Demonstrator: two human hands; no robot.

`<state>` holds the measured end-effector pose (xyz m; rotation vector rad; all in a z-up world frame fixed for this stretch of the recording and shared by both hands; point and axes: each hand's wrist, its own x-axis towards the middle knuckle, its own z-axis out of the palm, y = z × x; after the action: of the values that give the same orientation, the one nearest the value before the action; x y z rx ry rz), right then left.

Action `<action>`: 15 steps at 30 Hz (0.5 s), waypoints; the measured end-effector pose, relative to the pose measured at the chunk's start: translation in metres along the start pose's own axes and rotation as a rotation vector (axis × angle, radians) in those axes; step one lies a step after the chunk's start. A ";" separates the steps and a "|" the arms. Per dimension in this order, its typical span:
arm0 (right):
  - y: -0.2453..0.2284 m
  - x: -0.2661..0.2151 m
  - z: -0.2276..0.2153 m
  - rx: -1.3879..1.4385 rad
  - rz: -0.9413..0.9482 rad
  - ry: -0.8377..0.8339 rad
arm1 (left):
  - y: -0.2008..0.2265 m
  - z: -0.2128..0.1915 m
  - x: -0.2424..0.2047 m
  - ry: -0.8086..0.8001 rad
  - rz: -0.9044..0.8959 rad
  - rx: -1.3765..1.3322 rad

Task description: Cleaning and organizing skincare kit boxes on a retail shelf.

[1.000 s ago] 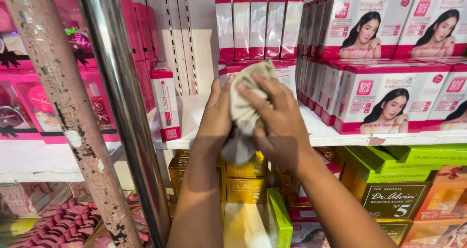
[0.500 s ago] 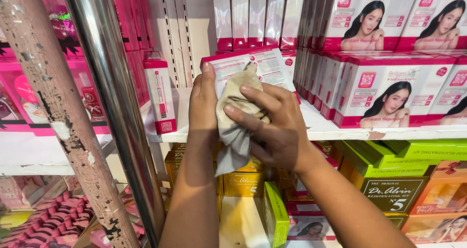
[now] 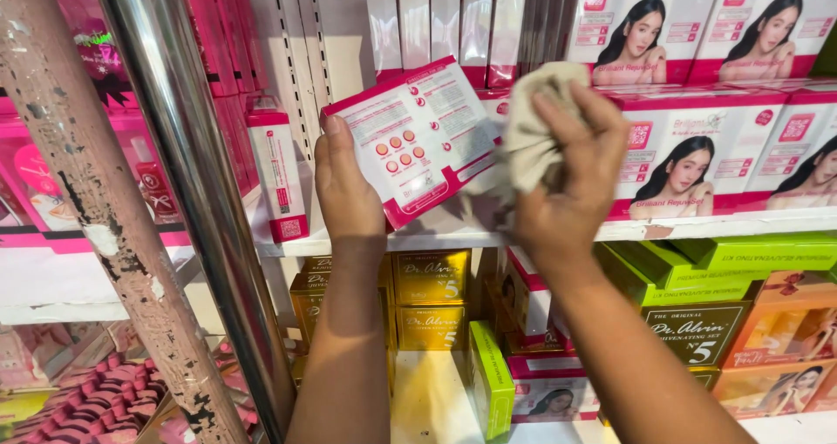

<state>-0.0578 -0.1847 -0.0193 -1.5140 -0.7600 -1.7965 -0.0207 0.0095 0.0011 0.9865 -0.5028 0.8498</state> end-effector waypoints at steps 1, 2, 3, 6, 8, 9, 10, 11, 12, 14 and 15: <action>-0.009 -0.001 0.008 -0.002 -0.004 0.001 | -0.007 -0.003 0.001 -0.001 0.001 -0.004; -0.019 -0.002 0.016 -0.032 -0.047 -0.099 | -0.015 -0.005 0.003 -0.017 0.052 0.024; -0.028 -0.004 0.023 -0.062 -0.088 -0.198 | -0.023 -0.008 0.003 -0.034 0.099 0.055; -0.064 0.007 0.037 -0.166 -0.012 -0.342 | -0.004 -0.010 -0.006 -0.211 0.043 -0.325; -0.063 0.012 0.040 -0.185 -0.003 -0.351 | 0.015 -0.006 -0.007 -0.298 0.029 -0.447; -0.063 0.013 0.042 -0.201 0.006 -0.364 | 0.025 -0.006 -0.008 -0.380 0.014 -0.567; -0.063 0.011 0.042 -0.199 0.007 -0.366 | 0.019 -0.009 -0.008 -0.377 0.014 -0.566; -0.062 0.011 0.041 -0.159 -0.021 -0.312 | 0.013 -0.011 -0.006 -0.410 -0.017 -0.645; -0.061 0.010 0.040 -0.119 -0.050 -0.258 | 0.007 -0.012 -0.004 -0.443 -0.049 -0.725; -0.062 0.007 0.033 -0.085 -0.047 -0.253 | -0.043 -0.035 0.008 -0.588 -0.053 -0.864; -0.062 0.006 0.030 -0.046 -0.044 -0.246 | -0.068 -0.047 0.015 -0.732 -0.045 -0.994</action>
<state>-0.0896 -0.1237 -0.0099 -1.7834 -0.8810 -1.6883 0.0428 0.0378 -0.0454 0.3313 -1.3570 0.0849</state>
